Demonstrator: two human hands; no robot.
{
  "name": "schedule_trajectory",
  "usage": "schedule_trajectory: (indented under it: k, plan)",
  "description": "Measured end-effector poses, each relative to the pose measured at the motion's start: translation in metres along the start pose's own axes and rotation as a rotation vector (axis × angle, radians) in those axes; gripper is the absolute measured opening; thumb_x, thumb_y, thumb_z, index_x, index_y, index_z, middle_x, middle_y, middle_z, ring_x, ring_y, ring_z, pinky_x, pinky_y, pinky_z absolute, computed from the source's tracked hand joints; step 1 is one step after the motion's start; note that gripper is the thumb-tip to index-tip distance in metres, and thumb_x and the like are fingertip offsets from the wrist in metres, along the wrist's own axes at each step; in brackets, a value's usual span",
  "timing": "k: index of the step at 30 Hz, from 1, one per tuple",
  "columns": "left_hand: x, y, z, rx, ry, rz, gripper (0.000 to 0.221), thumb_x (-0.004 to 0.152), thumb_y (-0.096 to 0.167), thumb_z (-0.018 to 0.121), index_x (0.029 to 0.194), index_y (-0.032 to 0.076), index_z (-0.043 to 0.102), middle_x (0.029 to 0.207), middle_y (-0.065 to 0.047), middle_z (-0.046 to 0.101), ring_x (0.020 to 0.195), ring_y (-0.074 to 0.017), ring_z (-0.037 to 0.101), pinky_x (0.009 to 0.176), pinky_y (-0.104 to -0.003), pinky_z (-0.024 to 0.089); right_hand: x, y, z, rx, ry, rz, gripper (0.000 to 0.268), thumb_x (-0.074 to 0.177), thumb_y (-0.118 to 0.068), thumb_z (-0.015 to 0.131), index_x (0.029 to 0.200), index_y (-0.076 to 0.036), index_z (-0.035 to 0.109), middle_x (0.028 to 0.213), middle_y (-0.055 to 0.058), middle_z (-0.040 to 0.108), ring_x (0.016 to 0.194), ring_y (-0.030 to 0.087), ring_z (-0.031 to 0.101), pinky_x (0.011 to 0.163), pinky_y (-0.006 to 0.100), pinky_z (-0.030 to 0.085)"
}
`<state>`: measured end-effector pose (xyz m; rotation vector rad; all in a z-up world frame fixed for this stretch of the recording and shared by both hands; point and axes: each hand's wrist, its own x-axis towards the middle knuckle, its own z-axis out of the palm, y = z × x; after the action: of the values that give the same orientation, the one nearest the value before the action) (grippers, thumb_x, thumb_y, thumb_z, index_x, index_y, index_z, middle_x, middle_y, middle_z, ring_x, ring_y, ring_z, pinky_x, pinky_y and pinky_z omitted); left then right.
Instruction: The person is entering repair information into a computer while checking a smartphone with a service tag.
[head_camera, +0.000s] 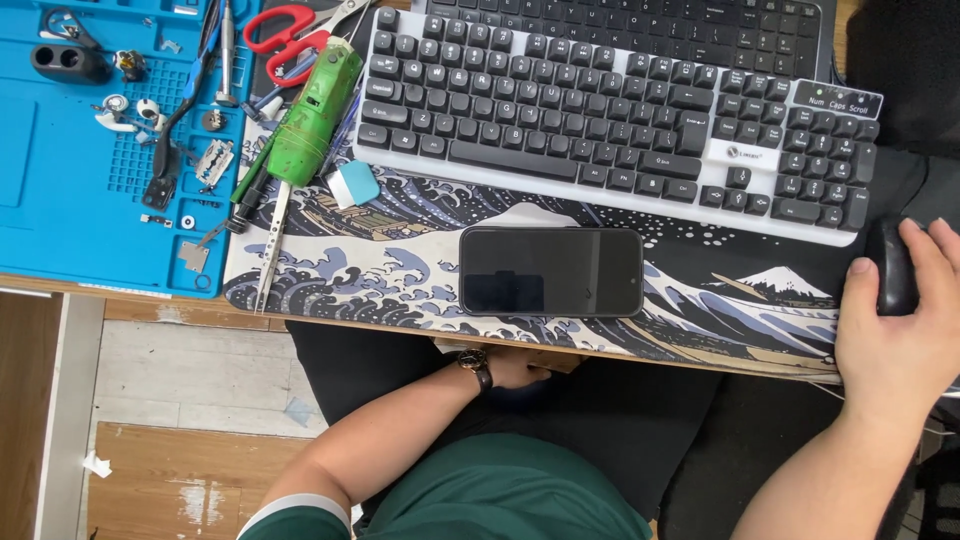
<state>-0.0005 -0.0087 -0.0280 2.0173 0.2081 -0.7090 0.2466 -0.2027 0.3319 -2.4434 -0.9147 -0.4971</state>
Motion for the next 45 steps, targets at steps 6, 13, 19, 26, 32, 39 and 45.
schedule_trajectory:
  k: [6,13,19,26,32,39,45]
  plan:
    - [-0.006,0.010,-0.009,-0.032,-0.058,-0.042,0.071,0.094,0.053,0.056,0.152,0.015,0.042,0.152,-0.013,0.052,0.136,-0.0363,0.050,0.111,-0.041,0.041,0.000,0.003,0.001,-0.005,0.004,-0.007,0.037,0.111,0.012,0.069,0.148,0.019,0.064,0.156,0.033,0.055,0.143,0.047,0.052,0.118,0.054,0.040]
    - [-0.006,0.012,-0.010,-0.049,-0.105,-0.109,0.071,0.095,0.055,0.054,0.154,0.016,0.043,0.153,-0.013,0.051,0.137,-0.0362,0.049,0.111,-0.041,0.040,-0.001,0.000,0.001,-0.010,0.016,0.030,0.037,0.111,0.012,0.069,0.148,0.016,0.064,0.156,0.031,0.055,0.144,0.045,0.052,0.118,0.053,0.040]
    - [-0.009,0.015,-0.013,-0.078,-0.105,-0.079,0.069,0.097,0.052,0.054,0.153,0.015,0.042,0.154,-0.013,0.049,0.139,-0.0353,0.047,0.114,-0.041,0.038,-0.002,0.004,0.002,-0.030,0.035,-0.014,0.038,0.109,0.015,0.070,0.147,0.017,0.065,0.155,0.033,0.058,0.142,0.048,0.055,0.118,0.054,0.041]
    - [-0.005,-0.003,-0.008,0.008,-0.056,-0.055,0.064,0.095,0.057,0.054,0.147,0.020,0.053,0.147,-0.010,0.057,0.132,-0.0356,0.053,0.108,-0.041,0.043,0.007,0.018,0.008,-0.075,0.082,-0.082,0.037,0.104,0.011,0.075,0.141,0.018,0.071,0.146,0.036,0.063,0.133,0.050,0.062,0.114,0.054,0.046]
    - [-0.029,0.025,-0.040,0.076,-0.107,-0.051,0.053,0.094,0.056,0.055,0.136,0.024,0.065,0.139,-0.004,0.063,0.127,-0.0284,0.057,0.104,-0.037,0.042,0.005,0.010,-0.004,-0.101,0.139,0.073,0.037,0.096,-0.004,0.074,0.132,0.004,0.071,0.139,0.023,0.062,0.127,0.041,0.061,0.108,0.051,0.047]
    - [-0.039,0.058,-0.073,0.201,-0.156,-0.335,0.054,0.093,0.064,0.048,0.135,0.033,0.060,0.125,-0.004,0.075,0.116,-0.0261,0.070,0.094,-0.038,0.053,0.004,0.014,-0.001,-0.073,0.113,0.147,0.038,0.102,-0.018,0.073,0.138,-0.009,0.065,0.144,0.013,0.057,0.128,0.038,0.059,0.104,0.050,0.055]
    - [-0.037,0.048,-0.068,0.223,-0.131,-0.389,0.054,0.096,0.055,0.048,0.143,0.028,0.055,0.125,-0.004,0.075,0.114,-0.0266,0.071,0.085,-0.039,0.056,0.001,0.017,-0.002,-0.104,0.081,0.120,0.039,0.107,-0.025,0.070,0.141,-0.011,0.060,0.145,0.013,0.052,0.128,0.036,0.055,0.099,0.049,0.057]
